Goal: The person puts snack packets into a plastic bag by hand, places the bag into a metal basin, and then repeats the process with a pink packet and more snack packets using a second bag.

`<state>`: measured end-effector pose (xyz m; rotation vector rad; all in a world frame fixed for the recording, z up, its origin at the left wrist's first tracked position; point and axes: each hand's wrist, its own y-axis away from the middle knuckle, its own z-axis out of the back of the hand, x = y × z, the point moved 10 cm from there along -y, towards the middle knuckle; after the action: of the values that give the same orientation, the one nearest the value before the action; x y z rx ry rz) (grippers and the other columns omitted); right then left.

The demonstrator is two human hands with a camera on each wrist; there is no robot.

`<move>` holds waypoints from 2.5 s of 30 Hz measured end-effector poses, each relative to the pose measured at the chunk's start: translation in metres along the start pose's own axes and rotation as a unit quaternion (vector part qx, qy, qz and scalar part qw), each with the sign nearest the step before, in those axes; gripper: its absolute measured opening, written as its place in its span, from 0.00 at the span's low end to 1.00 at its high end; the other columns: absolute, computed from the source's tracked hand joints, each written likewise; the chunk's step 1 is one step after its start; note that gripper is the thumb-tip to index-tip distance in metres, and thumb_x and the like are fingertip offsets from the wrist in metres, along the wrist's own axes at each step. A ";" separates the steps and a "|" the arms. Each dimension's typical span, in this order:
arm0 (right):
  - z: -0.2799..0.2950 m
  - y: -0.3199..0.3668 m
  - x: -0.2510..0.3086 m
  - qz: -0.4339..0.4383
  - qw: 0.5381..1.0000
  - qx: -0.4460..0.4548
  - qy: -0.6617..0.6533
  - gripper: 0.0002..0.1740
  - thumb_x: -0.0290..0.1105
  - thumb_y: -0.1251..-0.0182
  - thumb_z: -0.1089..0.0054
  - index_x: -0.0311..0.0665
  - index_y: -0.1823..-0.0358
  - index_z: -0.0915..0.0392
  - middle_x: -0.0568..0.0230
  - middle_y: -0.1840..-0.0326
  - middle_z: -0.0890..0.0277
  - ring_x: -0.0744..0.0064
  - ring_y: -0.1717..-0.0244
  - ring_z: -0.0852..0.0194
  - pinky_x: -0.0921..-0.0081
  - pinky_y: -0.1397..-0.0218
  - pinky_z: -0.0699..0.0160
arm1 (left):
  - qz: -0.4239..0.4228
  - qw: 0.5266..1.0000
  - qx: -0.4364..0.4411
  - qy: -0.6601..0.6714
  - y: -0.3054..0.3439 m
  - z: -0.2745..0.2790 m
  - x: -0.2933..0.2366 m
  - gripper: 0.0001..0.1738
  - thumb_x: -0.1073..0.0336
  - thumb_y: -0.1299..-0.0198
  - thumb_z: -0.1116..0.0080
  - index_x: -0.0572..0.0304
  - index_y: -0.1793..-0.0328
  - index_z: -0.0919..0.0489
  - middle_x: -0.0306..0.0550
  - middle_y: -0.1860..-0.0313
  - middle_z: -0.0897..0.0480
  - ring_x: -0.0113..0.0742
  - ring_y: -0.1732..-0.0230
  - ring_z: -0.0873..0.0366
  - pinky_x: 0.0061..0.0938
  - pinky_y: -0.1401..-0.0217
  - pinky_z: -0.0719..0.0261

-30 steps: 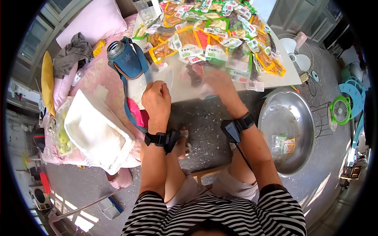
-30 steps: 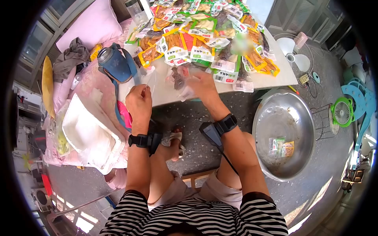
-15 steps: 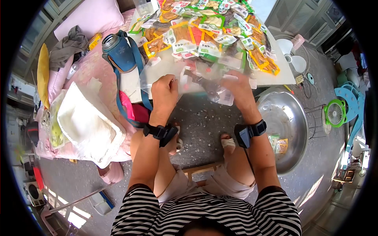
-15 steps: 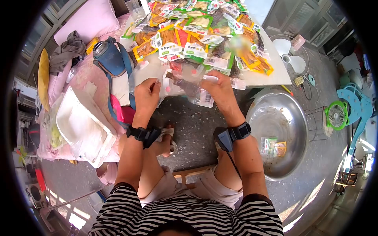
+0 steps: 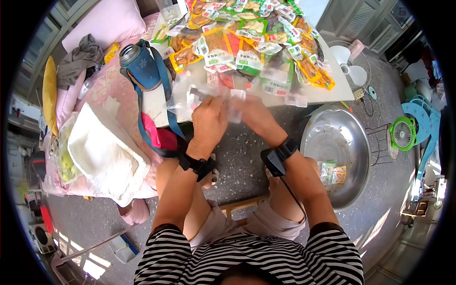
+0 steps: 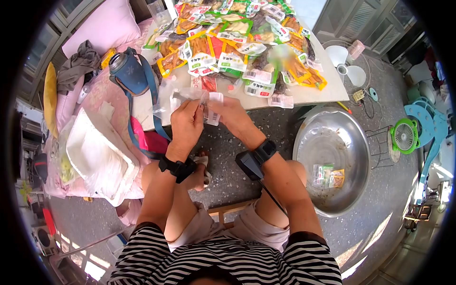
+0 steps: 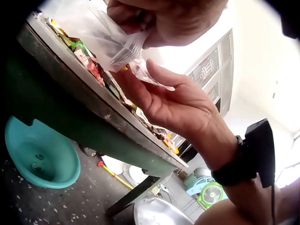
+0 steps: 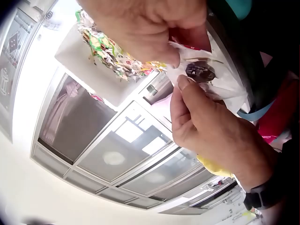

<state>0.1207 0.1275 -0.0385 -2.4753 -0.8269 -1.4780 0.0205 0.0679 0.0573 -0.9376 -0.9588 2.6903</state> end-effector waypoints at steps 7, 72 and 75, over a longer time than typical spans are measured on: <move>0.004 -0.001 0.020 0.043 0.912 -0.023 0.408 0.13 0.35 0.40 0.37 0.35 0.58 0.20 0.69 0.75 0.22 0.81 0.73 0.26 0.79 0.72 0.25 | 0.032 0.999 -0.020 -0.039 -0.008 0.015 0.016 0.07 0.75 0.45 0.45 0.67 0.61 0.20 0.56 0.72 0.22 0.56 0.73 0.23 0.40 0.71 0.27; 0.011 0.039 0.065 0.082 0.962 0.061 0.254 0.11 0.31 0.30 0.49 0.30 0.65 0.23 0.69 0.72 0.24 0.83 0.72 0.28 0.82 0.69 0.28 | 0.183 0.979 -0.030 0.089 -0.008 0.019 0.073 0.07 0.71 0.42 0.42 0.71 0.65 0.18 0.43 0.84 0.25 0.21 0.80 0.33 0.24 0.76 0.34; 0.021 0.043 0.059 0.047 0.964 0.078 0.251 0.10 0.30 0.31 0.48 0.31 0.66 0.22 0.70 0.72 0.23 0.84 0.74 0.28 0.83 0.70 0.27 | 0.197 0.973 -0.065 0.100 -0.007 0.025 0.078 0.08 0.71 0.43 0.42 0.71 0.65 0.18 0.43 0.84 0.25 0.21 0.79 0.33 0.23 0.75 0.34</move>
<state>0.1809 0.1219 0.0074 -1.8689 -0.6810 -1.8070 -0.0574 0.0849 0.0368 -1.5411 -1.0043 2.7869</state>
